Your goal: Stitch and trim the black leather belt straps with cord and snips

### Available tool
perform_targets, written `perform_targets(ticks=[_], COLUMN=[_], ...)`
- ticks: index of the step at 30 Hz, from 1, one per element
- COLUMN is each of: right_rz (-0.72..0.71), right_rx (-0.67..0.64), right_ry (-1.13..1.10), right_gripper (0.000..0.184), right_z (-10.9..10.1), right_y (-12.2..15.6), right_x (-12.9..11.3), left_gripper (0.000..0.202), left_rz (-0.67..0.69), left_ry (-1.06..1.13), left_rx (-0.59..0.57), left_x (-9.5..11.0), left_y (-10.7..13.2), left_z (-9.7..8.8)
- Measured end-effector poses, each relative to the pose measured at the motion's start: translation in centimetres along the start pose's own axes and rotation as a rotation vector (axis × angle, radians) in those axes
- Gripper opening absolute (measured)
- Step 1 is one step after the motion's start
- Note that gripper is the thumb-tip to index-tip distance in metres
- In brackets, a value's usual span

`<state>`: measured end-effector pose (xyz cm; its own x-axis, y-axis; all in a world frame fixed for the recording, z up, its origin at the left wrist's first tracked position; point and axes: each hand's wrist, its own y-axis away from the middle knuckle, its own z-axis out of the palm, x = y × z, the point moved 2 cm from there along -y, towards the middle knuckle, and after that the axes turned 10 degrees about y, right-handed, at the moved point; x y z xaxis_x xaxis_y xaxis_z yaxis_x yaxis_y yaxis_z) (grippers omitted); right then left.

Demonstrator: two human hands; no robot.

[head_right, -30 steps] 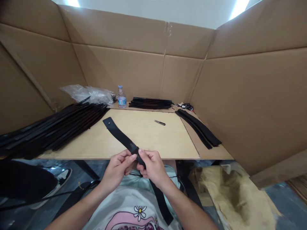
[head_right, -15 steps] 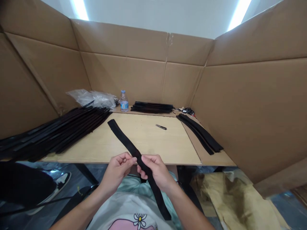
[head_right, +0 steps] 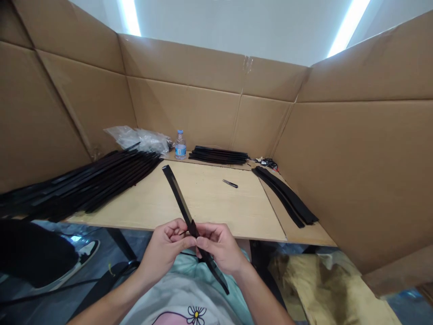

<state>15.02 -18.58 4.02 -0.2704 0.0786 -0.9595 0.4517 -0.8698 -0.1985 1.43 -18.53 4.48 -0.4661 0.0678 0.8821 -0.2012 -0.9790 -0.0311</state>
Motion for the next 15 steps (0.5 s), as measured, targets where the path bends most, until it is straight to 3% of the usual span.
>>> perform_targets(ticks=[11, 15], right_rz=[0.041, 0.042], right_rx=[0.088, 0.059], right_ry=[0.039, 0.086], right_gripper=[0.031, 0.033], right_z=[-0.04, 0.41], right_y=[0.46, 0.73], right_x=[0.24, 0.01], left_gripper=[0.036, 0.036], left_rz=[-0.05, -0.07], left_ry=[-0.063, 0.019], left_rx=[-0.064, -0.163], left_x=[0.52, 0.28], left_y=[0.14, 0.23], left_z=[-0.24, -0.08])
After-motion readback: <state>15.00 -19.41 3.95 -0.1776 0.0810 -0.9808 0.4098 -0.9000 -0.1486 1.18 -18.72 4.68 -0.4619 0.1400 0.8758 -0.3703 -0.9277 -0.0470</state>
